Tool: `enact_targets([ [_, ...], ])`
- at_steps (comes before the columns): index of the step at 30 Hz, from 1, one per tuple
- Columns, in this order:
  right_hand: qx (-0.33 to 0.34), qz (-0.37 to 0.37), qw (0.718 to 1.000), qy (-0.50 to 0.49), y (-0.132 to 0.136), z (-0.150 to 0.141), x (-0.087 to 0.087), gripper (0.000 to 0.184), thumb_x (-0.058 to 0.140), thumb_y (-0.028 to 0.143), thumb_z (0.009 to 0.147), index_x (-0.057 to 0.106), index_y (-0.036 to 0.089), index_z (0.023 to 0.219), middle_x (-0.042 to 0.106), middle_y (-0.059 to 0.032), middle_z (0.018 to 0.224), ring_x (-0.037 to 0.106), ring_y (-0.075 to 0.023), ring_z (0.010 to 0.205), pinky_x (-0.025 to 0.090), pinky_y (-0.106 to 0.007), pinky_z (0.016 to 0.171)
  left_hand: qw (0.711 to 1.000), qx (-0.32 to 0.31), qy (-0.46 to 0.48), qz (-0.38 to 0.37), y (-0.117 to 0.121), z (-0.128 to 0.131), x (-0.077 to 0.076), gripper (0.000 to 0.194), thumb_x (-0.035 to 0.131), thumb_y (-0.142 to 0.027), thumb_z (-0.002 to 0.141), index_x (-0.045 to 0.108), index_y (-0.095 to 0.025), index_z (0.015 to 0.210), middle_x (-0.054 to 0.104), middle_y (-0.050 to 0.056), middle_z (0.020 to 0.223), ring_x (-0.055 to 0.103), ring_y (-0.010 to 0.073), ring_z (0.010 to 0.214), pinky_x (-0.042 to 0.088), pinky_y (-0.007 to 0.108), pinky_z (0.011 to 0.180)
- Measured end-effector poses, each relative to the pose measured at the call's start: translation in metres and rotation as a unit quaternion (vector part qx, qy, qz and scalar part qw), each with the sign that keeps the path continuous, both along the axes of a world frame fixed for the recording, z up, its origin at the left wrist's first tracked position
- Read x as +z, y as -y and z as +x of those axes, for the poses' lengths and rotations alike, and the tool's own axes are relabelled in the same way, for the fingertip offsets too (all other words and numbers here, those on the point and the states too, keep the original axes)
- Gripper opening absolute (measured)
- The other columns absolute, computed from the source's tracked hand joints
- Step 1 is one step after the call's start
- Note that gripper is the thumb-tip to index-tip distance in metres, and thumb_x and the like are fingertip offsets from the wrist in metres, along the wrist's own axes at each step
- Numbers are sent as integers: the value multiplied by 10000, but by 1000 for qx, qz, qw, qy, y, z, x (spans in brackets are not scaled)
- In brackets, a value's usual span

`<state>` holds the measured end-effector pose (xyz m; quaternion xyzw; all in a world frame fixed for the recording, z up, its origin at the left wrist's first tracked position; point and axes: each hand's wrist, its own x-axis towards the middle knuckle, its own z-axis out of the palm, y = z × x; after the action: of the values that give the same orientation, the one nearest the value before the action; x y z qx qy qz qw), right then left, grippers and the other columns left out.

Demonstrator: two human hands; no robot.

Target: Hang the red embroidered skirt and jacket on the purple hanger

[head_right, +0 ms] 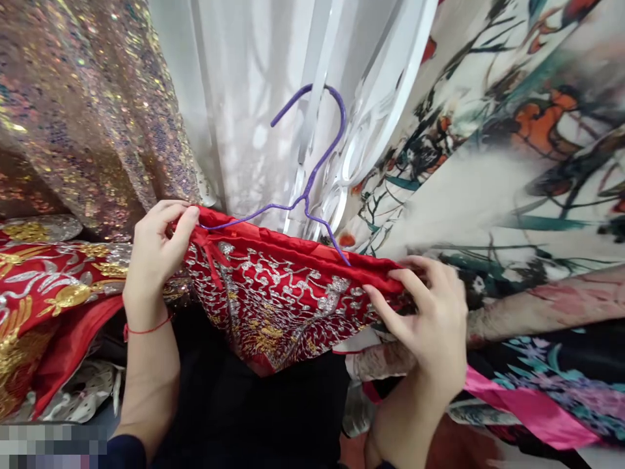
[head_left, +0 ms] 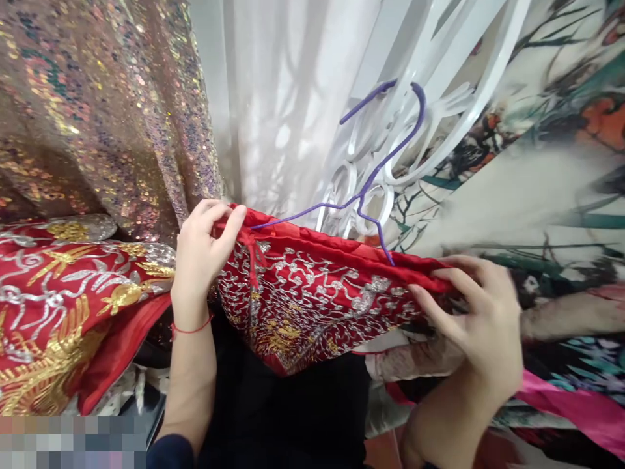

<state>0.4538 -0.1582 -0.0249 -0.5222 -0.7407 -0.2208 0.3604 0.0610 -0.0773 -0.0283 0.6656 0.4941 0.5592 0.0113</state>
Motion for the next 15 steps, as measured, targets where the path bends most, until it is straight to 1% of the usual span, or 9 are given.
enact_targets([
  [1, 49, -45, 998, -22, -4, 12, -2, 225, 720, 441, 875, 679, 225, 922, 694, -102, 1063, 665, -289, 978, 532, -445, 891, 1000, -4, -4, -2, -1, -2, -4, 314, 587, -459, 959, 636, -210, 774, 653, 32, 880, 596, 164, 800, 478, 322, 807],
  [3, 142, -113, 981, -73, -12, 30, -4, 187, 712, 420, 879, 677, 237, 900, 727, -59, 975, 696, -237, 873, 556, -369, 808, 1000, -20, 0, -4, -3, -8, -12, 288, 639, -469, 923, 610, -219, 784, 620, 14, 829, 567, 161, 757, 468, 320, 771],
  [4, 170, -130, 972, -97, -17, 36, -6, 170, 705, 405, 883, 675, 238, 872, 740, -51, 962, 705, -226, 851, 560, -352, 790, 1000, -30, 2, -4, -4, -12, -15, 290, 665, -479, 903, 598, -222, 787, 619, 12, 836, 568, 165, 768, 467, 321, 770],
  [6, 193, -134, 961, -147, -25, 41, -8, 166, 689, 376, 892, 670, 233, 810, 754, -55, 991, 715, -222, 867, 562, -350, 800, 999, -48, 2, 1, -5, -17, -19, 340, 723, -530, 846, 576, -227, 797, 632, 16, 882, 585, 177, 814, 468, 321, 774],
  [8, 200, -116, 953, -198, -34, 42, -11, 173, 680, 351, 896, 663, 230, 773, 754, -60, 1034, 713, -226, 921, 558, -364, 835, 998, -66, -14, 3, -4, -20, -18, 423, 759, -598, 790, 556, -227, 797, 634, 18, 887, 593, 185, 828, 468, 313, 761],
  [9, 204, -101, 947, -225, -38, 41, -13, 170, 682, 342, 893, 661, 232, 767, 753, -58, 1044, 710, -227, 943, 554, -370, 848, 997, -69, -25, 2, -2, -19, -17, 450, 761, -623, 779, 547, -227, 791, 627, 13, 859, 585, 179, 799, 465, 304, 737],
  [11, 202, -55, 936, -283, -47, 40, -19, 144, 695, 333, 886, 667, 236, 783, 748, -53, 1041, 702, -222, 954, 546, -368, 844, 998, -56, -40, 3, 5, -15, -12, 460, 747, -630, 793, 531, -225, 772, 592, -8, 763, 530, 146, 676, 442, 279, 654],
  [13, 172, 10, 928, -332, -56, 39, -25, 133, 716, 349, 871, 677, 243, 801, 729, -38, 946, 682, -201, 858, 529, -340, 767, 999, -25, -37, 17, 15, -10, -9, 431, 733, -588, 829, 519, -221, 753, 537, -37, 662, 430, 109, 551, 389, 254, 554],
  [15, 123, 65, 928, -347, -65, 36, -30, 148, 734, 385, 854, 684, 255, 802, 673, -13, 802, 616, -175, 709, 488, -313, 668, 999, 3, -20, 40, 24, -5, -9, 400, 736, -538, 840, 515, -219, 744, 489, -60, 599, 355, 85, 483, 325, 241, 481],
])
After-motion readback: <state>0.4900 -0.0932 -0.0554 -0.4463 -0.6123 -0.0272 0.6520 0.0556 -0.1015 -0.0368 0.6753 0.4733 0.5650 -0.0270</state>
